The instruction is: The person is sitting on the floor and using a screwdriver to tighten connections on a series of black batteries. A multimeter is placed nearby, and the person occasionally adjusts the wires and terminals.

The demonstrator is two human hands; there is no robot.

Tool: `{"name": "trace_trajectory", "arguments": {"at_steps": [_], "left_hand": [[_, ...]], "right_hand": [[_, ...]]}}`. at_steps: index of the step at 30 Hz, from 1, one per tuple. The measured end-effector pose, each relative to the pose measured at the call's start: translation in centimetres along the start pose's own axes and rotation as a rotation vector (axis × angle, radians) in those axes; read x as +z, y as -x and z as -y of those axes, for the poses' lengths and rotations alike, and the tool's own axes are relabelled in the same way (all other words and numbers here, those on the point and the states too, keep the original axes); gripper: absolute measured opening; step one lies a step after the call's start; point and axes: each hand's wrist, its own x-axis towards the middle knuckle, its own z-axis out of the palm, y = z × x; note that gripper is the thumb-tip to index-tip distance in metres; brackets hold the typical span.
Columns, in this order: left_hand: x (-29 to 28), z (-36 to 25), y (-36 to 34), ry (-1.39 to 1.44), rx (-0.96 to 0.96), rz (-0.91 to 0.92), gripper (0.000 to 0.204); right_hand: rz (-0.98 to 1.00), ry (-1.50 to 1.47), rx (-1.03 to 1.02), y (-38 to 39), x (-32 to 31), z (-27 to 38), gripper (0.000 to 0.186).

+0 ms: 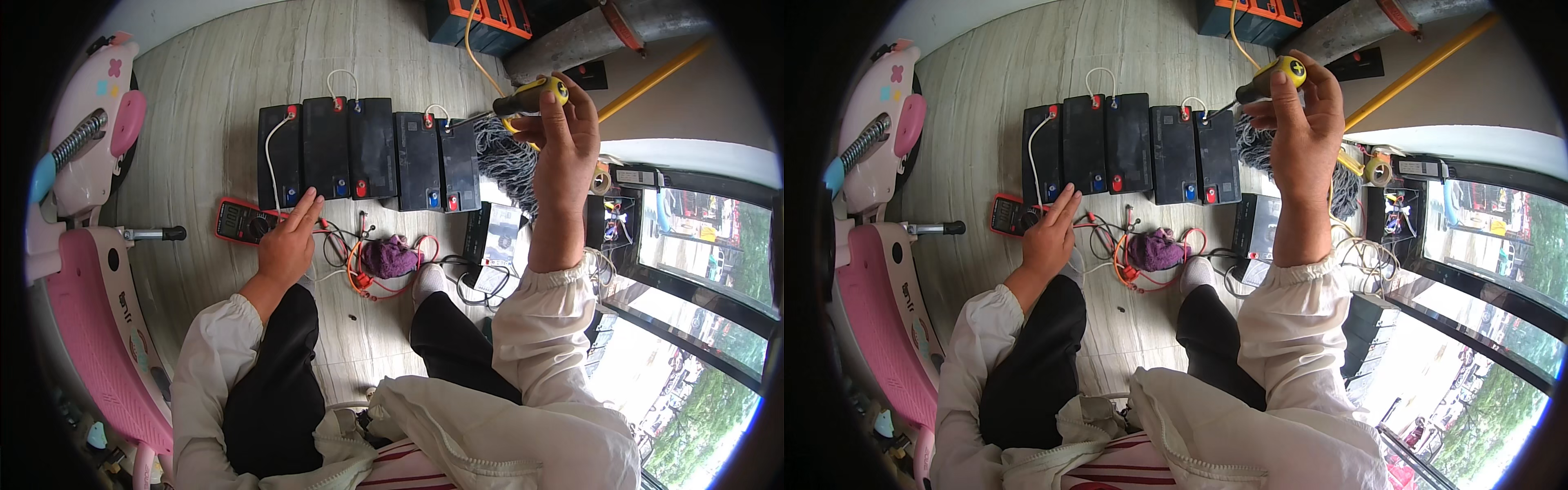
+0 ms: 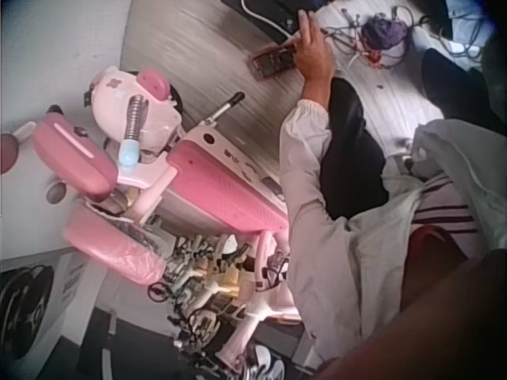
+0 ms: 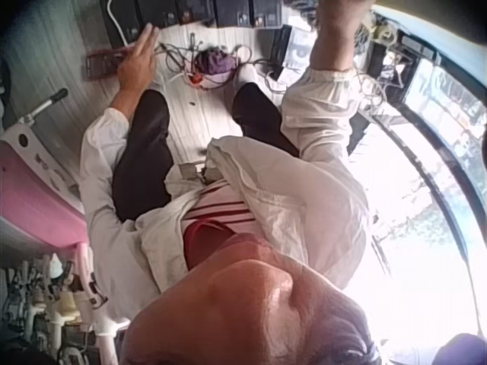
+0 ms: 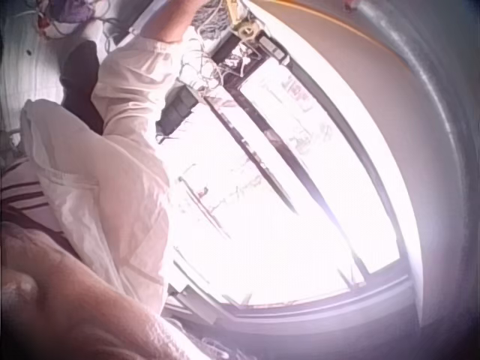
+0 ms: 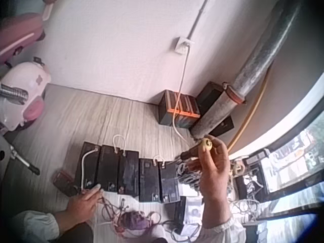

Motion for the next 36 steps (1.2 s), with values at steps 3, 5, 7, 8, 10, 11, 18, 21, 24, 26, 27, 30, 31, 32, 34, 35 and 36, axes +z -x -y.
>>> {"name": "trace_trajectory", "arguments": {"at_steps": [3, 5, 7, 8, 10, 11, 18, 21, 24, 26, 27, 30, 31, 32, 34, 35, 36], "left_hand": [[0.0, 0.0, 0.1, -0.001, -0.001, 0.000, 0.065], [0.0, -0.1, -0.1, 0.004, 0.003, -0.004, 0.065], [0.0, -0.2, -0.1, 0.007, 0.002, 0.000, 0.065], [0.0, -0.2, -0.1, 0.009, 0.003, -0.001, 0.065], [0.0, -0.1, 0.0, 0.008, 0.000, -0.002, 0.066], [-0.1, -0.1, 0.0, 0.006, -0.002, 0.000, 0.066], [0.0, 0.0, 0.0, 0.008, -0.002, -0.001, 0.066], [0.1, 0.0, 0.0, 0.009, 0.007, -0.007, 0.067], [-0.1, 0.0, 0.0, 0.003, -0.008, 0.036, 0.063], [-0.3, -0.1, 0.0, 0.001, -0.018, 0.059, 0.062], [-0.4, -0.2, -0.1, 0.000, -0.018, 0.060, 0.061], [-0.1, 0.0, 0.0, -0.002, 0.002, 0.015, 0.066], [0.1, 0.1, 0.0, -0.003, 0.011, -0.008, 0.068], [0.2, 0.2, 0.2, -0.004, 0.008, -0.002, 0.068], [0.2, 0.2, 0.1, -0.002, 0.003, 0.010, 0.068], [0.1, 0.1, 0.1, 0.000, 0.001, 0.013, 0.068], [0.1, 0.1, 0.1, 0.001, -0.002, 0.016, 0.068]], "right_hand": [[0.006, -0.115, 0.007, 0.2, 0.5, 0.6, 0.042], [-0.032, -0.188, -0.022, 0.1, 0.9, 0.6, 0.043], [-0.044, -0.126, -0.030, 0.2, 0.8, 0.1, 0.045], [-0.050, -0.094, -0.034, 0.2, 0.8, 0.0, 0.045], [-0.026, -0.031, -0.006, 0.2, 0.6, 0.0, 0.047], [-0.014, 0.001, 0.008, 0.2, 0.4, 0.1, 0.048], [0.054, -0.052, -0.070, 0.2, 0.2, 0.1, 0.049], [-0.002, -0.065, -0.076, 0.4, 0.6, 0.3, 0.048], [-0.044, 0.004, -0.066, 0.4, 0.6, 0.0, 0.047], [-0.051, 0.056, -0.066, 0.4, 0.4, 0.0, 0.045], [-0.040, 0.092, -0.083, 0.3, 0.3, 0.0, 0.045], [-0.001, 0.136, -0.109, 0.0, 0.0, -0.1, 0.043], [0.016, 0.107, -0.101, 0.0, 0.1, -0.1, 0.042], [0.033, 0.077, -0.093, 0.0, 0.2, -0.1, 0.042], [0.002, 0.035, -0.099, 0.1, 0.7, 0.4, 0.041], [-0.014, 0.014, -0.102, 0.1, 0.9, 0.5, 0.040], [-0.005, 0.024, -0.097, 0.0, 0.8, 0.4, 0.040]]}}
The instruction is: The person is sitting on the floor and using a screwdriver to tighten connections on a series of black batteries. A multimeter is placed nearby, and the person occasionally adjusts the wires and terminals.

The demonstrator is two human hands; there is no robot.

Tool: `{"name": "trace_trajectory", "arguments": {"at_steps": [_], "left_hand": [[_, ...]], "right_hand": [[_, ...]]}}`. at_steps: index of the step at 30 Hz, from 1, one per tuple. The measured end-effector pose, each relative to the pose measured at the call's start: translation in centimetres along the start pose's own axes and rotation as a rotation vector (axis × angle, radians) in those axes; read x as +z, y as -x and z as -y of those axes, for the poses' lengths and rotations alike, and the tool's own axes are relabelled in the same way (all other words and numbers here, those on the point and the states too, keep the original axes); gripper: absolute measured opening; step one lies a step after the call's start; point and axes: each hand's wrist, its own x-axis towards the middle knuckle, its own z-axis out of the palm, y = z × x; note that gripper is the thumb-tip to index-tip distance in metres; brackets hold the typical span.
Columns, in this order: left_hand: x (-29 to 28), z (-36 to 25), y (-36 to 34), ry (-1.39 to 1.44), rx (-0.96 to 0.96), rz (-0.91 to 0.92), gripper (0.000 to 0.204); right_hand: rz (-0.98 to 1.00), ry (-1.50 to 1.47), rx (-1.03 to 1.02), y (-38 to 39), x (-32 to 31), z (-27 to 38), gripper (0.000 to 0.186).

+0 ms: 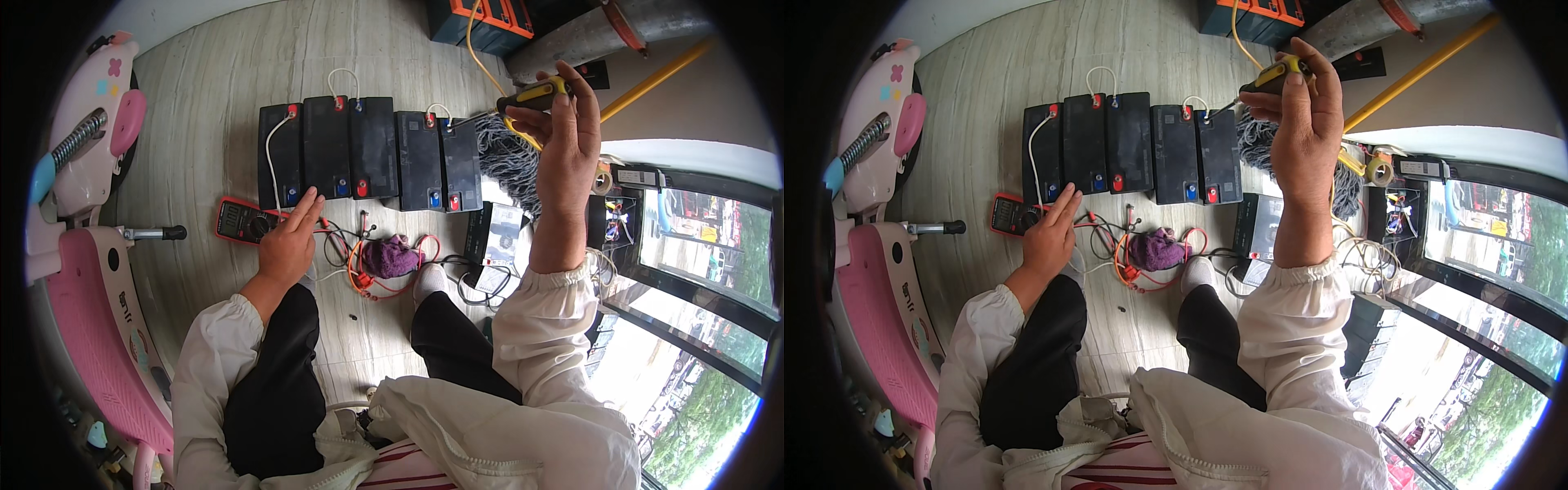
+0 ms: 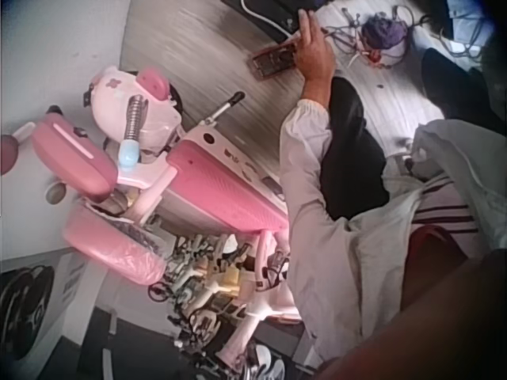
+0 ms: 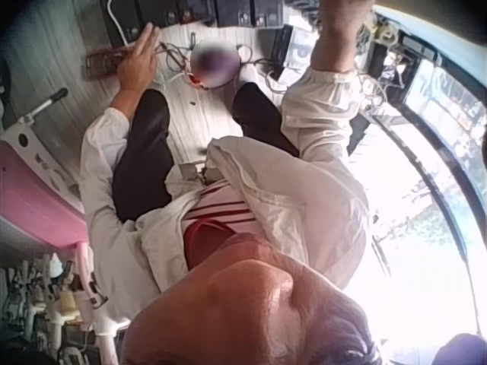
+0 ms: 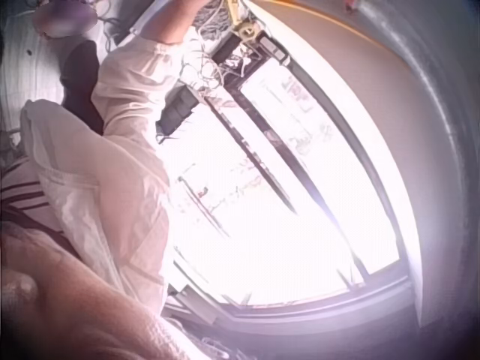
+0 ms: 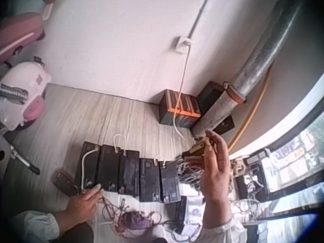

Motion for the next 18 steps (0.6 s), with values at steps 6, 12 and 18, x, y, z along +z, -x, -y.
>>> {"name": "trace_trajectory", "arguments": {"at_steps": [6, 12, 18], "left_hand": [[-0.03, 0.07, 0.07, -0.001, 0.003, -0.012, 0.068], [0.09, 0.04, -0.01, -0.007, 0.004, -0.012, 0.068], [0.01, 0.03, 0.04, -0.007, 0.000, -0.013, 0.068]], "right_hand": [[0.007, 0.175, 0.002, -0.15, -0.84, -0.72, 0.040], [-0.022, 0.058, -0.037, -0.17, -0.48, -0.91, 0.039], [0.015, 0.136, 0.008, -0.24, -0.40, -0.47, 0.042]]}}
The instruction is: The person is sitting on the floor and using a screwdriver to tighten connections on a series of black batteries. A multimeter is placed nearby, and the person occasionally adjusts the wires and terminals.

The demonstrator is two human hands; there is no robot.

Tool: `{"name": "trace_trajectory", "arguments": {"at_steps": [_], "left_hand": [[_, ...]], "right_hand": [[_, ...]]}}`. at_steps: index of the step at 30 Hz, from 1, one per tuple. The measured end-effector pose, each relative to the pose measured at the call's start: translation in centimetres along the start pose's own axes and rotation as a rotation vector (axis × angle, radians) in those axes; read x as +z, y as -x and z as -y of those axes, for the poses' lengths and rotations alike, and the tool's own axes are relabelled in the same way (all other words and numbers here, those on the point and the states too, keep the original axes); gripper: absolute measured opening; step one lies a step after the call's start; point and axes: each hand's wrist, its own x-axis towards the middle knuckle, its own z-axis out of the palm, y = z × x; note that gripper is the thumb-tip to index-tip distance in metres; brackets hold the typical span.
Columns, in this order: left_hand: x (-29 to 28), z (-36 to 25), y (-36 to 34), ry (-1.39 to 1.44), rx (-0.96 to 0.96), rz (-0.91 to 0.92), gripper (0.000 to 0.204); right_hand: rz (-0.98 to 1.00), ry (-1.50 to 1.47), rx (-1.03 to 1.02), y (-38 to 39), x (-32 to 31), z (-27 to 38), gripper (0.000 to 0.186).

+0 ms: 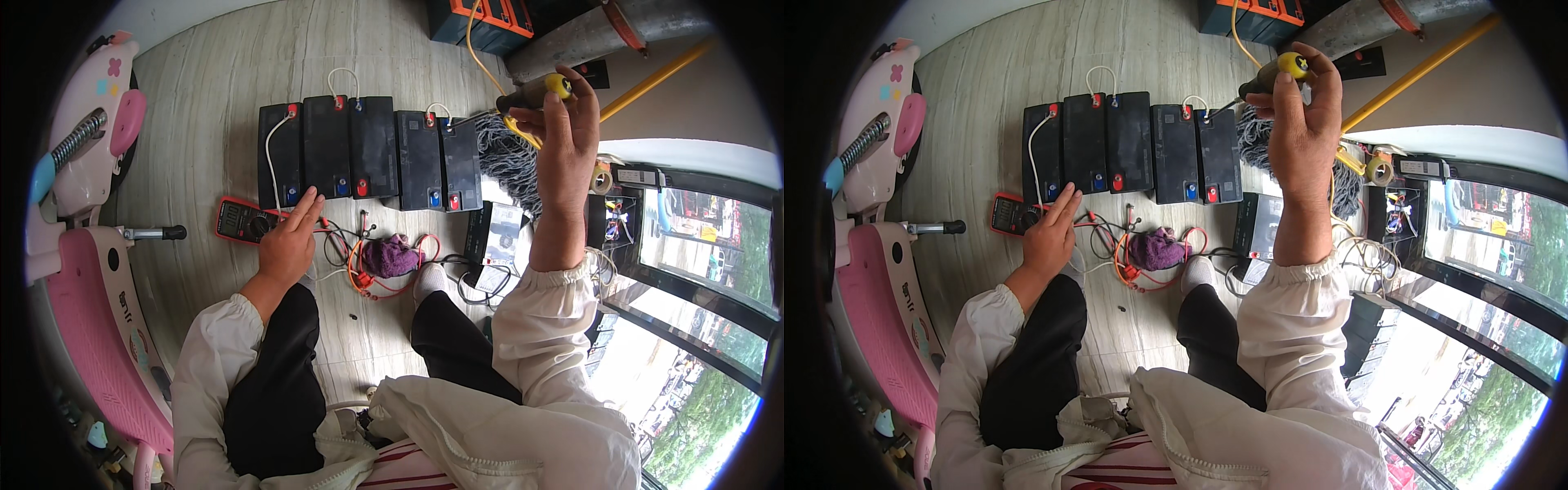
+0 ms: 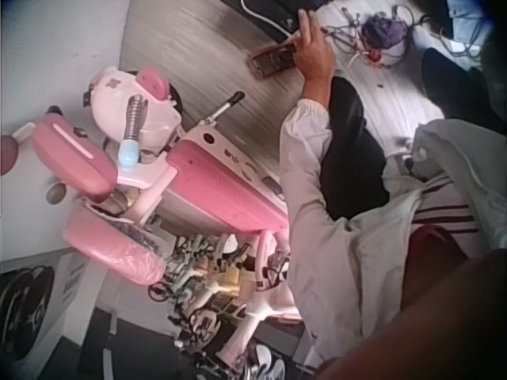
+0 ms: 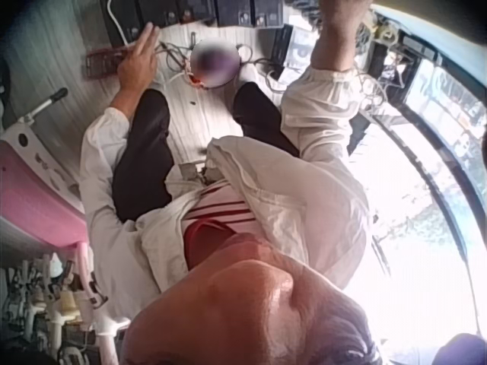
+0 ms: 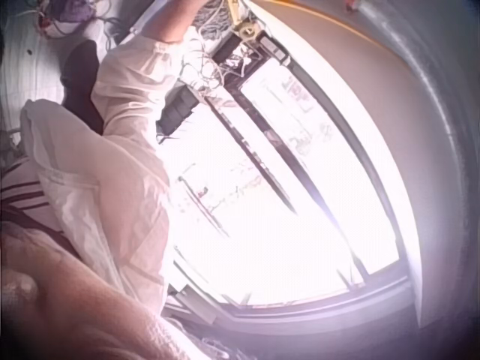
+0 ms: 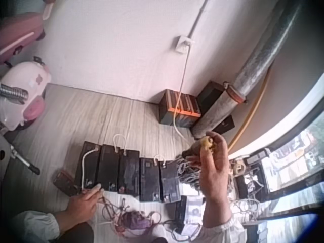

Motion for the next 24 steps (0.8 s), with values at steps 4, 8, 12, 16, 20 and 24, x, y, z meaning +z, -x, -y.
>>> {"name": "trace_trajectory", "arguments": {"at_steps": [4, 8, 12, 16, 20, 24], "left_hand": [[-0.46, -0.24, -0.11, -0.005, 0.006, 0.027, 0.060], [-0.60, -0.29, -0.10, 0.001, -0.002, 0.033, 0.060], [-0.20, -0.08, -0.08, 0.008, 0.011, -0.005, 0.065], [-0.41, -0.22, -0.17, 0.001, -0.012, 0.055, 0.060], [-0.45, -0.21, -0.12, -0.007, -0.002, 0.029, 0.063], [-0.02, 0.02, -0.01, -0.002, 0.010, -0.017, 0.067]], "right_hand": [[-0.007, 0.038, 0.022, 0.14, -0.10, -0.17, 0.046], [0.056, 0.073, 0.004, -0.15, -0.69, -0.23, 0.047], [0.027, 0.054, -0.090, 0.21, 0.04, 0.08, 0.040], [0.024, -0.121, -0.062, 0.31, 0.21, 0.08, 0.035], [0.041, -0.062, -0.046, 0.14, -0.39, -0.43, 0.035], [-0.001, 0.032, -0.060, 0.31, -0.46, -0.63, 0.034]]}}
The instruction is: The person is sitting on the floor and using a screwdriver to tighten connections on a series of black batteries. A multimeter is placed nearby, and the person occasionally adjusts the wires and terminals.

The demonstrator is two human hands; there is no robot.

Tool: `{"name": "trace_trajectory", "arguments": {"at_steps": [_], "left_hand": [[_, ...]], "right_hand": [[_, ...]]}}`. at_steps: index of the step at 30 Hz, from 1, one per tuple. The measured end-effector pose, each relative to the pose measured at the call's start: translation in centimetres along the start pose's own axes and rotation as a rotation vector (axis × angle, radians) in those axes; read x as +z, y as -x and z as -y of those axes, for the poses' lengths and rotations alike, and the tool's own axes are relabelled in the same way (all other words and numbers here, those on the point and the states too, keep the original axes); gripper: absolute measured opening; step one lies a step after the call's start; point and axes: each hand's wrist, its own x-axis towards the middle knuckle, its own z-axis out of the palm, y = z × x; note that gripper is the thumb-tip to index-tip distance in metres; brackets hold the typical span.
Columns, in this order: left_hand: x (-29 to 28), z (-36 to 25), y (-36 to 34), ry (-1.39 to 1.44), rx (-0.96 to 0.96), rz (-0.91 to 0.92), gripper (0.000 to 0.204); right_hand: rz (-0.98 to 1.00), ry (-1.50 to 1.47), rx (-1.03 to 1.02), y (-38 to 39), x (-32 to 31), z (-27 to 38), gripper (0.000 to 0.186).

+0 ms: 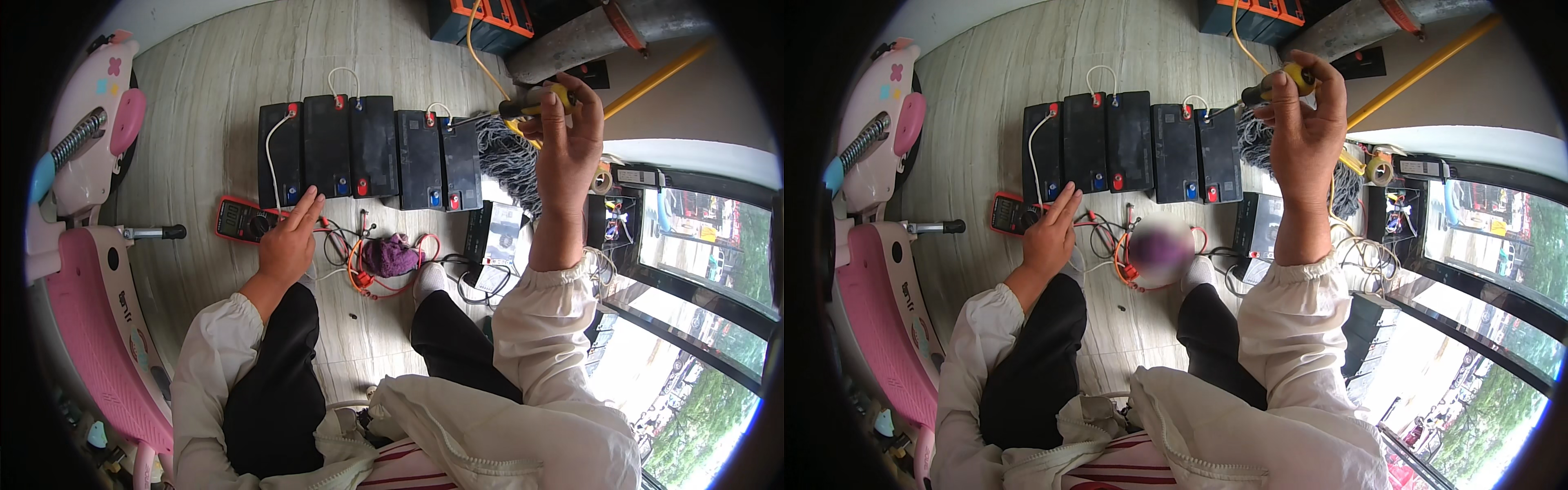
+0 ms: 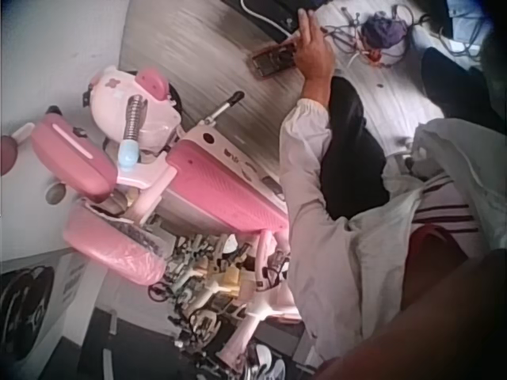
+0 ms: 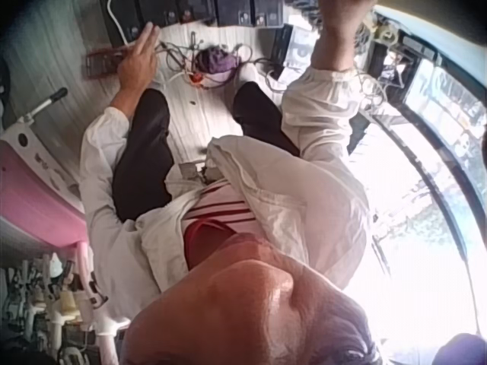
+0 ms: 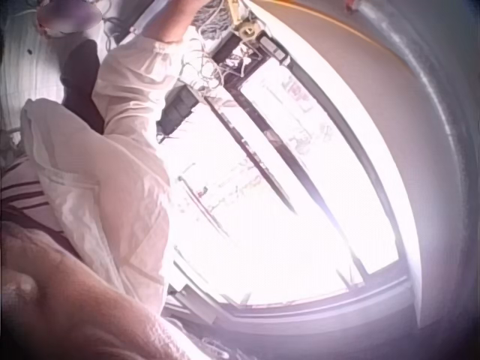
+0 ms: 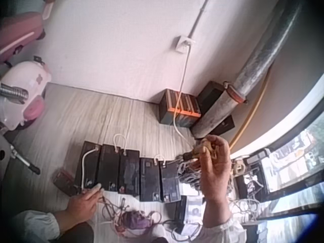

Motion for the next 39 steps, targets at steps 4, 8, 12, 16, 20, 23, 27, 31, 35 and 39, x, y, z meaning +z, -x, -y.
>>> {"name": "trace_trajectory", "arguments": {"at_steps": [4, 8, 12, 16, 20, 23, 27, 31, 35, 39], "left_hand": [[0.0, -0.1, -0.1, 0.011, -0.017, 0.027, 0.066], [-0.2, -0.1, -0.1, 0.018, -0.015, 0.058, 0.061], [-0.2, 0.0, -0.1, 0.010, -0.011, 0.054, 0.061], [-0.3, -0.1, -0.2, 0.005, -0.018, 0.068, 0.061], [-0.3, 0.0, -0.1, 0.007, -0.008, 0.055, 0.061], [-0.4, -0.1, -0.2, 0.007, -0.009, 0.059, 0.061], [-0.3, 0.0, -0.1, -0.001, -0.007, 0.050, 0.061], [-0.4, -0.2, -0.2, 0.011, -0.016, 0.058, 0.060], [-0.4, -0.2, -0.2, 0.015, -0.013, 0.056, 0.059], [-0.4, -0.1, -0.2, 0.011, -0.013, 0.053, 0.059]], "right_hand": [[-0.044, -0.087, -0.051, 0.2, 0.5, 0.2, 0.029], [-0.022, 0.024, -0.025, 0.1, 0.3, 0.5, 0.032], [0.019, 0.090, -0.016, 0.0, -0.2, 0.2, 0.037], [0.012, 0.023, -0.019, -0.1, -0.2, -0.1, 0.038], [0.007, 0.058, -0.019, 0.1, 0.0, 0.0, 0.041], [-0.042, 0.118, -0.101, -0.1, -0.4, -1.2, 0.041], [-0.029, 0.162, -0.060, -0.1, -0.2, -0.1, 0.039], [-0.028, 0.055, -0.038, 0.1, 0.2, 0.5, 0.037], [-0.026, 0.093, 0.002, 0.2, 0.2, 0.7, 0.035], [-0.043, 0.117, -0.036, 0.3, 0.2, 0.3, 0.037]]}}
